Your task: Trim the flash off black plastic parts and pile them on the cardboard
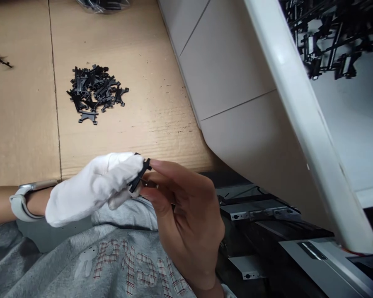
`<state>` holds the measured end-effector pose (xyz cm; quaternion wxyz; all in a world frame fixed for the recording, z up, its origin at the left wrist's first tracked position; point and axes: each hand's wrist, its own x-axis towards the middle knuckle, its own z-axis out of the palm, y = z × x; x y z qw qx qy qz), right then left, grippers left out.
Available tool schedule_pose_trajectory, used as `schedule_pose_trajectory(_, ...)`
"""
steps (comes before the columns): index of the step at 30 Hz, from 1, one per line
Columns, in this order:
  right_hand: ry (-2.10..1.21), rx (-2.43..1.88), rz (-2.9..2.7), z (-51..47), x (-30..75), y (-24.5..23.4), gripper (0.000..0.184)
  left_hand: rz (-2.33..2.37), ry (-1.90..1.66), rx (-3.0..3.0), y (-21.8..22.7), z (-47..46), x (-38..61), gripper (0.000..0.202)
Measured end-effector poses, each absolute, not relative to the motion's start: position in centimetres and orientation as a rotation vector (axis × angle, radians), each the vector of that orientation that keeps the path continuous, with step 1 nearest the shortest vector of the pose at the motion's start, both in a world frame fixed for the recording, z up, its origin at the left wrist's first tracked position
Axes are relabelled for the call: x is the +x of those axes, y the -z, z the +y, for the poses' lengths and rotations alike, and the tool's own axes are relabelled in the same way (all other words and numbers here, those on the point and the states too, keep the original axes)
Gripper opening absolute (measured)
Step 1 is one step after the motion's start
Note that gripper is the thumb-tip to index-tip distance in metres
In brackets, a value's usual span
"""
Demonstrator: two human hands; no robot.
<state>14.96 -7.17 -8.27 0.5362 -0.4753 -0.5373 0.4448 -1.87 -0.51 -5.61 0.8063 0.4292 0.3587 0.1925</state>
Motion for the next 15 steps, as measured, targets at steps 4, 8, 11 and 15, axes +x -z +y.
schedule_pose_trajectory(4,-1.132,-1.126,-1.233,-7.60,14.90,8.27,0.065,0.766,-0.392,0.929,5.37,-0.53,-1.58,0.066)
schedule_pose_trajectory(8,-1.184,-1.154,-1.200,-7.80,15.04,7.84,0.070,0.791,-0.374,0.930,5.15,-0.57,-1.31,0.071)
schedule_pose_trajectory(11,-1.200,-1.136,-1.196,-7.87,15.16,7.58,0.070,0.815,-0.397,0.920,4.95,-0.63,-1.14,0.069)
schedule_pose_trajectory(15,-1.214,-1.098,-1.189,-7.73,15.20,7.91,0.068,0.822,-0.416,0.918,4.73,-0.69,-0.91,0.068)
